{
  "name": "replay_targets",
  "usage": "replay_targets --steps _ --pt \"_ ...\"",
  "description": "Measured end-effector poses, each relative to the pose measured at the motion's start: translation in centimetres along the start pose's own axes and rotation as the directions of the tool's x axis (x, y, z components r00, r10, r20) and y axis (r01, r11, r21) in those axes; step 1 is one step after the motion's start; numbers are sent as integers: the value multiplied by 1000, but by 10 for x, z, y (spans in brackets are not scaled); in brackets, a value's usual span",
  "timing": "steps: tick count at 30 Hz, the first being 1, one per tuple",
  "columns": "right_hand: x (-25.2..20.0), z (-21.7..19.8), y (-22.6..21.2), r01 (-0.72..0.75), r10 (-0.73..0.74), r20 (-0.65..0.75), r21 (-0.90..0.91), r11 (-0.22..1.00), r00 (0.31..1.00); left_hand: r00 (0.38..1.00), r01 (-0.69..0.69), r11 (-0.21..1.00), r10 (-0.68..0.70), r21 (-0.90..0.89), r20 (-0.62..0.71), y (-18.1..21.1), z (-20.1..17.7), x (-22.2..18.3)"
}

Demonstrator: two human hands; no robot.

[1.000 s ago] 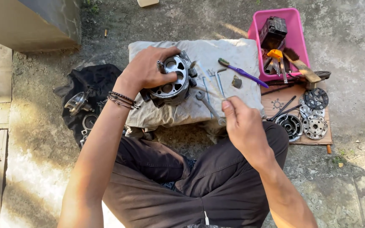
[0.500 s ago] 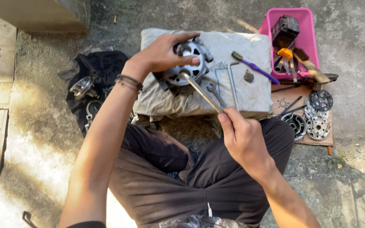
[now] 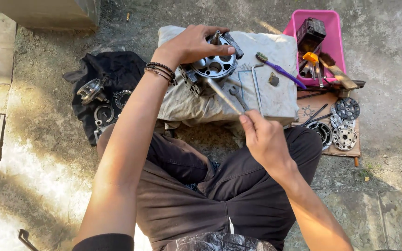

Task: Disassembling and inspecting an engine component using various hand tools

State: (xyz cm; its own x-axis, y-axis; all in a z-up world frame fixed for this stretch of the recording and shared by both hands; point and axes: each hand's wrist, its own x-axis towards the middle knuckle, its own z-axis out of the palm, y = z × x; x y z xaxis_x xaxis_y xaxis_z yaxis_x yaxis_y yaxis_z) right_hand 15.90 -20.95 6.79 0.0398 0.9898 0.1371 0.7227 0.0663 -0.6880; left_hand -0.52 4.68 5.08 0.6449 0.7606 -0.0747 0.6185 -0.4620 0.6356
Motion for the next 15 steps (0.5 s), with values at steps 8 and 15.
replay_targets --steps 8,15 --pt "-10 12 5 17 5 -151 142 990 989 999 -21 1000 22 16 -26 -5 8 4" --pt "-27 3 -12 67 19 -350 231 971 937 997 -50 999 51 16 -64 -7 7 1"
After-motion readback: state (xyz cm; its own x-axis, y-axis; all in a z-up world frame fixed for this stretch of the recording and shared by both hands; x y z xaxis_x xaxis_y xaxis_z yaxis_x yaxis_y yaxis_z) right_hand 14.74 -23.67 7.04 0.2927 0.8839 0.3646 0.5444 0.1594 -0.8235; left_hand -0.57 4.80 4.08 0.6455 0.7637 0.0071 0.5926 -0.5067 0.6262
